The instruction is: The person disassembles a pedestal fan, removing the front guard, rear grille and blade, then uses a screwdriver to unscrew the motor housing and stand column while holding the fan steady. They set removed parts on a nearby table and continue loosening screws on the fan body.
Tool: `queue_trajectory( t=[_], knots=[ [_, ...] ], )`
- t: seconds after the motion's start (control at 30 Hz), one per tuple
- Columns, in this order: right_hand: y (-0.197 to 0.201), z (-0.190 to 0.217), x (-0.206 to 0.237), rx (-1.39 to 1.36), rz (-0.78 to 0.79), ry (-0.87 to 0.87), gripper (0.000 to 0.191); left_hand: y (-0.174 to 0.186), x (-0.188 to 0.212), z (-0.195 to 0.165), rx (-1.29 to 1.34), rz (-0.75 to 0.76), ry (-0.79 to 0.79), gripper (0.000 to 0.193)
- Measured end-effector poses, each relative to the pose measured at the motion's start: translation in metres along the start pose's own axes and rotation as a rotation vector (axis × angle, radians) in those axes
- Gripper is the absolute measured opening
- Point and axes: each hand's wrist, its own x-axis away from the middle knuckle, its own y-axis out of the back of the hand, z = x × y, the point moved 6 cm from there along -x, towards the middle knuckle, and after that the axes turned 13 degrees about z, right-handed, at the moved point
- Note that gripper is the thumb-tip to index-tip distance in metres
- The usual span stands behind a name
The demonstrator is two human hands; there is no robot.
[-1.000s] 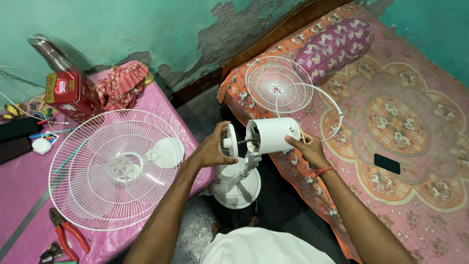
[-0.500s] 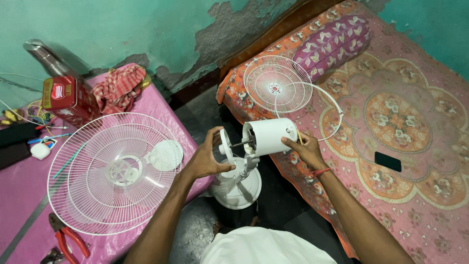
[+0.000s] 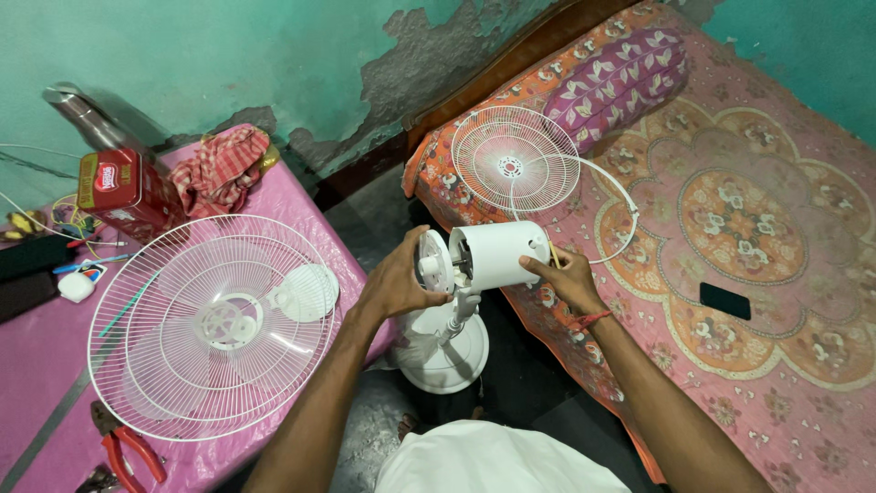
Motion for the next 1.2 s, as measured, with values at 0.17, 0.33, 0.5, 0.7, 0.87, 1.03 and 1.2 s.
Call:
queue_trajectory(
  t=[0.17, 0.33, 0.5, 0.7, 0.87, 1.03, 1.2],
  knots=[
    [-0.005, -0.004, -0.001, 0.018, 0.017, -0.052, 0.053, -0.005, -0.005, -0.009, -0.010, 0.086, -0.017, 0.123],
    [-0.005, -0.004, -0.006, 0.044, 0.022, 0.005, 0.052, -0.022, -0.020, -0.013, -0.032, 0.107, 0.031, 0.123],
    [0.003, -0.011, -0.013, -0.014, 0.015, 0.009, 0.051, -0.032, -0.041, -0.005, -0.058, 0.132, 0.037, 0.124],
    [0.009, -0.032, -0.028, -0.008, 0.018, -0.078, 0.052, -0.046, -0.062, 0.017, 0.134, 0.080, -0.111, 0.125],
    [0.015, -0.058, -0.051, -0.014, 0.061, 0.009, 0.050, -0.059, -0.076, 0.027, 0.110, 0.011, -0.210, 0.122],
    [0.021, -0.084, -0.068, 0.029, 0.048, -0.022, 0.046, -0.074, -0.094, 0.039, 0.035, 0.105, -0.048, 0.124],
    [0.019, -0.086, -0.074, 0.010, 0.043, 0.101, 0.050, -0.080, -0.104, 0.043, -0.059, 0.123, -0.015, 0.131]
  ],
)
